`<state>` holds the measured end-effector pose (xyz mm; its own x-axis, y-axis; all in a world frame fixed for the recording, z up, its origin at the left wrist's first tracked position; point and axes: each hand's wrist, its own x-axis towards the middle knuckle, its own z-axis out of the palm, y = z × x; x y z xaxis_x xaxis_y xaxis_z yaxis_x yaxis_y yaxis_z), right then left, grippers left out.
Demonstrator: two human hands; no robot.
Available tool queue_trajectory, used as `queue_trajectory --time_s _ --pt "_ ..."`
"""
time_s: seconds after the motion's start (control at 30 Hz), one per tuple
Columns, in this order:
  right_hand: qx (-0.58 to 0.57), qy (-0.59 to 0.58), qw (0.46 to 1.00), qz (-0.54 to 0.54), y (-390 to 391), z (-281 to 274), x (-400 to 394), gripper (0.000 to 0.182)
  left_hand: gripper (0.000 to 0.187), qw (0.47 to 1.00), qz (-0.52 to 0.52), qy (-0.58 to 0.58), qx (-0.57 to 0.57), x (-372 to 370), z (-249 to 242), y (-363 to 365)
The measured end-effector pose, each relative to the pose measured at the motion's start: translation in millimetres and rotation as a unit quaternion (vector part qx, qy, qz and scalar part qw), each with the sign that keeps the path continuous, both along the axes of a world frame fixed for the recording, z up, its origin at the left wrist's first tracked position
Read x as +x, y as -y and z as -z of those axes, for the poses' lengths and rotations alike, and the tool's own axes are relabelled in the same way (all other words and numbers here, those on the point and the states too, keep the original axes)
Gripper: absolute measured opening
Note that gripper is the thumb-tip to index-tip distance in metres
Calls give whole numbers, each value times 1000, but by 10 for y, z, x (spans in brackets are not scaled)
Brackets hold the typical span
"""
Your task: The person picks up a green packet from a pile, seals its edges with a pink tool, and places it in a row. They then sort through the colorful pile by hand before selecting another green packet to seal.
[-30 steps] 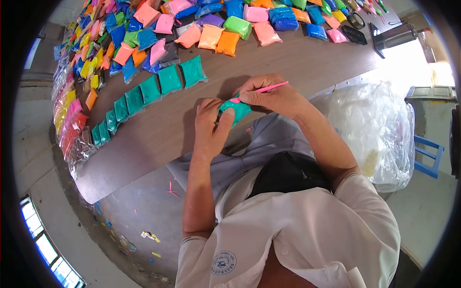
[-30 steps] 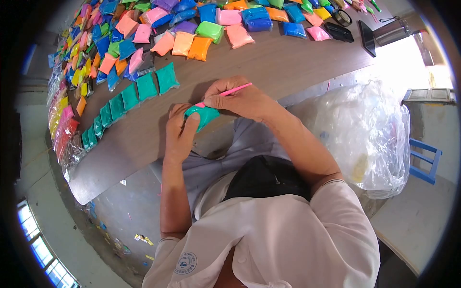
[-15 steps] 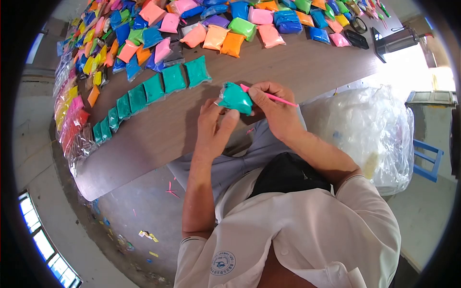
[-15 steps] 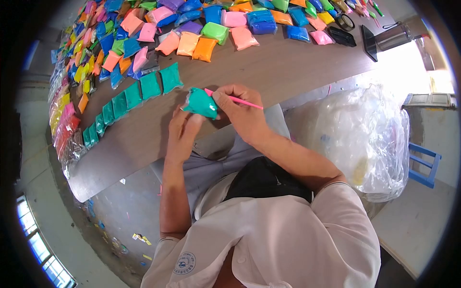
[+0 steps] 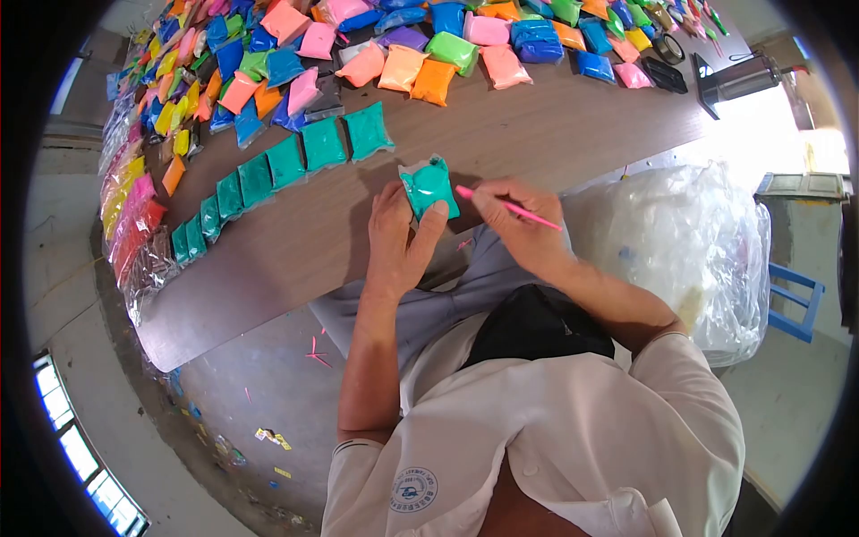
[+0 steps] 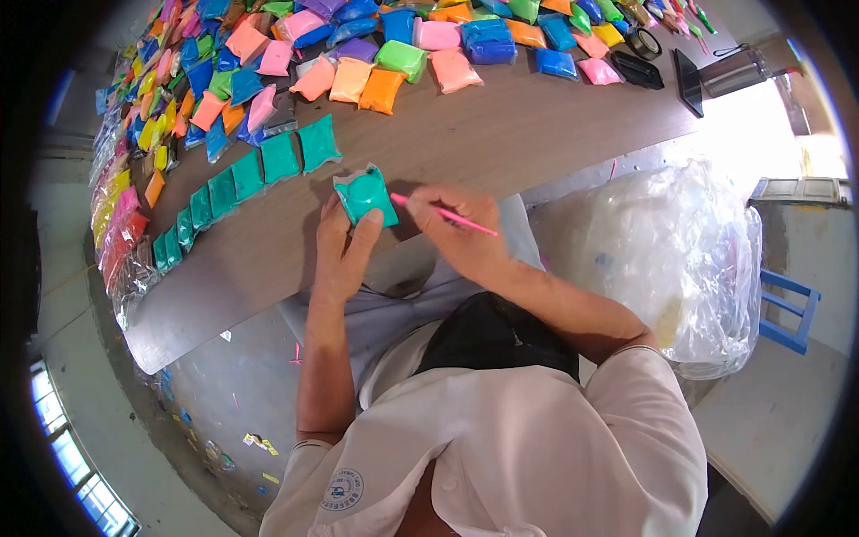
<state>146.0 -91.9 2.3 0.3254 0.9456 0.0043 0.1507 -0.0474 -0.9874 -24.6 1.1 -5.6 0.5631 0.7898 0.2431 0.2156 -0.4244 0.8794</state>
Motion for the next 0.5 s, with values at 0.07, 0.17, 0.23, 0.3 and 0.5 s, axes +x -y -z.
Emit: queue_trajectory --time_s 0.07,0.17,0.23,0.3,0.5 --pt "29 54 998 20 -91 -149 81 11 21 1000 -4 -2 9 -3 22 -6" --pt "209 187 960 3 -254 -114 106 9 23 1000 -10 -2 2 -1 25 6" --pt "247 268 931 -29 -337 -146 88 11 24 1000 -3 -5 7 -2 14 9" --pt "246 316 916 -30 -433 -98 142 12 25 1000 5 -11 18 -12 20 -3" --pt "-20 -33 999 2 -488 -140 309 16 26 1000 5 -22 7 -29 2 4"
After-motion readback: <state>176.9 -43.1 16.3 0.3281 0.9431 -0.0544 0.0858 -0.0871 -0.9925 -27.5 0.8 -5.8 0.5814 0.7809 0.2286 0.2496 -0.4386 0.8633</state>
